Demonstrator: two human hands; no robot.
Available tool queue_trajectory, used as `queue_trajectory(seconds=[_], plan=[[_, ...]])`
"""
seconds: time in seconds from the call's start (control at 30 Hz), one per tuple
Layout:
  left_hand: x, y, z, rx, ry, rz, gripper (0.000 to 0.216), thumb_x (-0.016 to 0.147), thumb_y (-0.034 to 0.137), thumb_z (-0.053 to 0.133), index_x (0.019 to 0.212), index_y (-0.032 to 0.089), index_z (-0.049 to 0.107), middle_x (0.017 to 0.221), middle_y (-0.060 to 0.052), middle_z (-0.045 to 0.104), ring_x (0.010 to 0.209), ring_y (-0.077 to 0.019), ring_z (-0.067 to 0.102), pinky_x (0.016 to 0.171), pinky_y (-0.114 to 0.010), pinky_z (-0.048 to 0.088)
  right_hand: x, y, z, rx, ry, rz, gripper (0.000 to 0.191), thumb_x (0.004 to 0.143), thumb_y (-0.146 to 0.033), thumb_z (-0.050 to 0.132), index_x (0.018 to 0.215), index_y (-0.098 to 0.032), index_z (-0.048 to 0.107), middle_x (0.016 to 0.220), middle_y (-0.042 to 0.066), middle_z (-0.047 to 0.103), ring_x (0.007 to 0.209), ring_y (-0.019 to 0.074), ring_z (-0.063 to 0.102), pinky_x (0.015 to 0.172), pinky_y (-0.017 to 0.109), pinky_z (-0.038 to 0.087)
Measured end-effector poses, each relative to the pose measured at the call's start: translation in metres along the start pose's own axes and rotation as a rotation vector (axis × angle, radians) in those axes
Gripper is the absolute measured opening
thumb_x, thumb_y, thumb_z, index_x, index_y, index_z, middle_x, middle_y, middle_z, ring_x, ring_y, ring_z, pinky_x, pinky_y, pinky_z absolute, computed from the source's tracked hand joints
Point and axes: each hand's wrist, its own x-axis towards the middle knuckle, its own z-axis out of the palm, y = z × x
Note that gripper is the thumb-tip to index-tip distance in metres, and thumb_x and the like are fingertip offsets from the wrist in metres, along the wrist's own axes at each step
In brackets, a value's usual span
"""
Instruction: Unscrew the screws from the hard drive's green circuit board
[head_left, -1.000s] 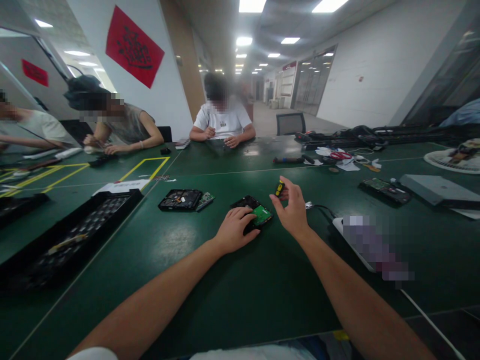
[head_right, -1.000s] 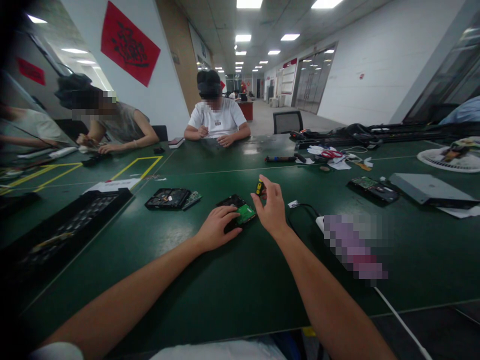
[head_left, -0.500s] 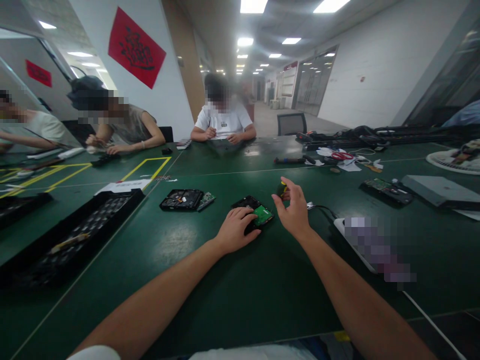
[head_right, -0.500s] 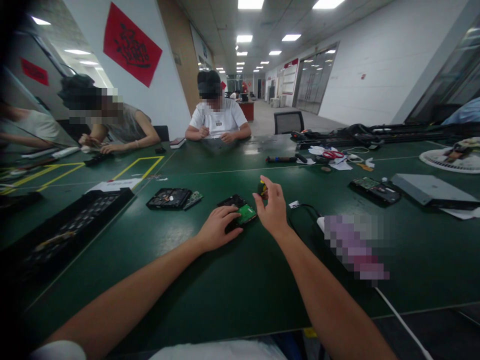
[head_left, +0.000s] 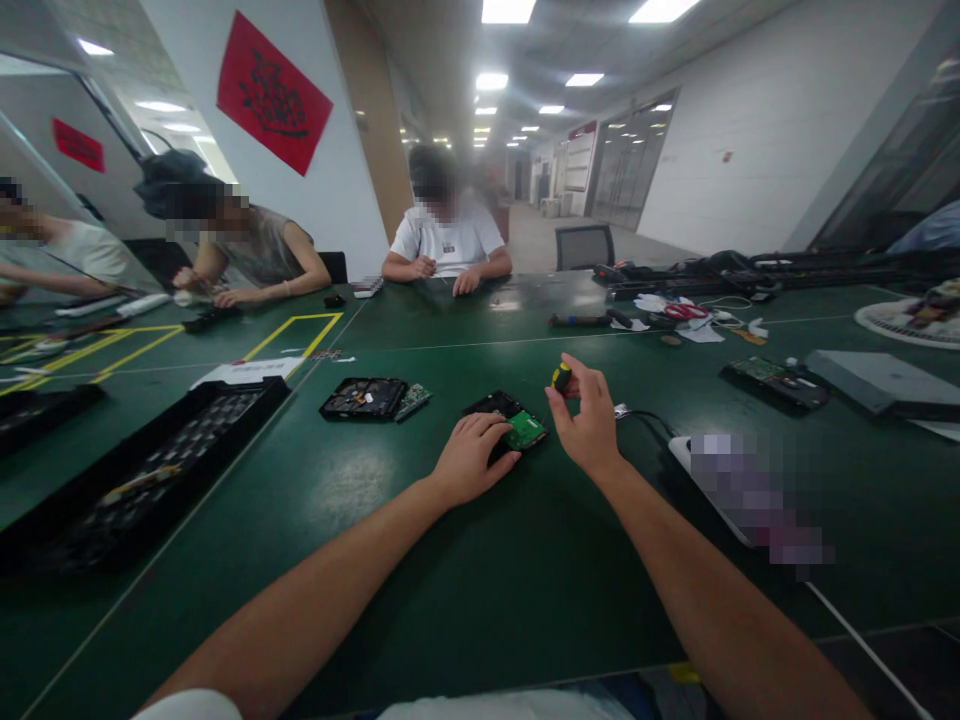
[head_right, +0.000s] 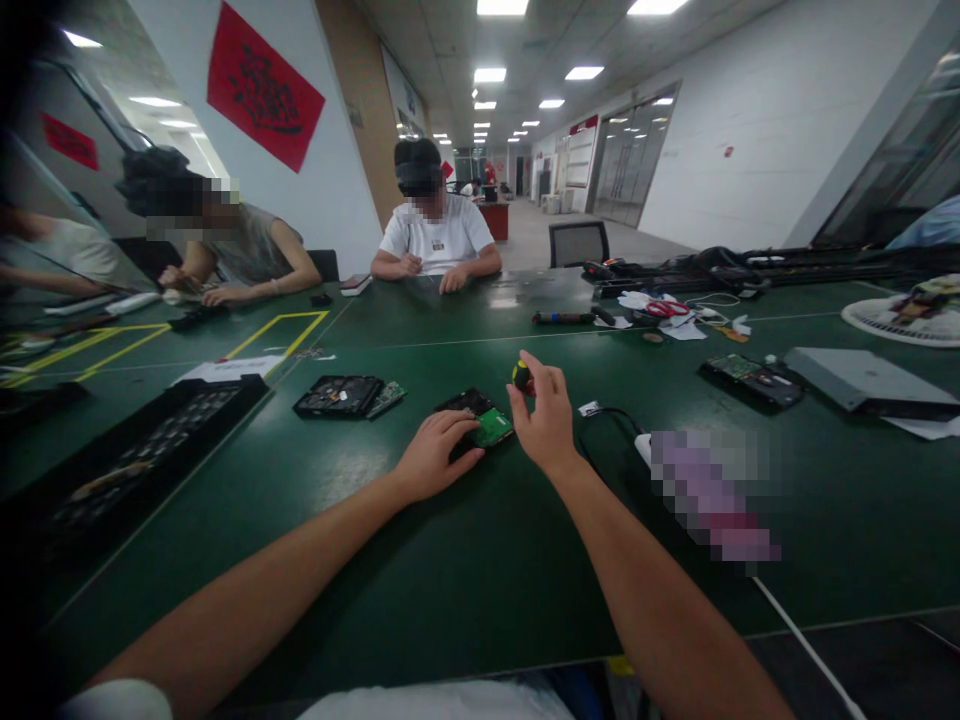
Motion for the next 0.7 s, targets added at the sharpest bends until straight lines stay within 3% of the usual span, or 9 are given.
queue_trajectory(seconds=[0.23,0.43,0.7], plan=[[0.0015,0.0008,-0.0004,0.009,0.009,0.003,0.037,0.090,0.041,0.060,0.122,0.023,0.060,0.121,-0.009,0.063,0.114,-0.0276,0.056,0.104,-0.048,0.043,-0.0013,0.0014,0.0027,0.021,0.006,0.006,0.054,0.097,-0.032,0.051,0.149,-0.025,0.037,0.123,0.013,0.055,0.096,0.0238,0.061,0.090,0.048,0.056],[0.0010,-0.0002,0.0012,0.003,0.014,0.002,0.035,0.090,0.040,0.060,0.120,0.023,0.062,0.120,-0.009,0.063,0.113,-0.0276,0.056,0.102,-0.049,0.043,0.0012,-0.0007,-0.0002,-0.006,-0.004,-0.015,0.051,0.094,-0.035,0.056,0.143,-0.027,0.045,0.114,0.011,0.055,0.093,0.0232,0.060,0.085,0.046,0.058],[0.0019,-0.0009,0.0031,-0.002,0.028,-0.007,0.032,0.089,0.039,0.062,0.116,0.023,0.064,0.118,-0.009,0.064,0.112,-0.0273,0.057,0.102,-0.049,0.044,0.0010,-0.0010,0.0006,-0.011,0.007,-0.006,0.054,0.096,-0.033,0.053,0.147,-0.024,0.038,0.116,0.012,0.055,0.090,0.0227,0.060,0.085,0.047,0.057]])
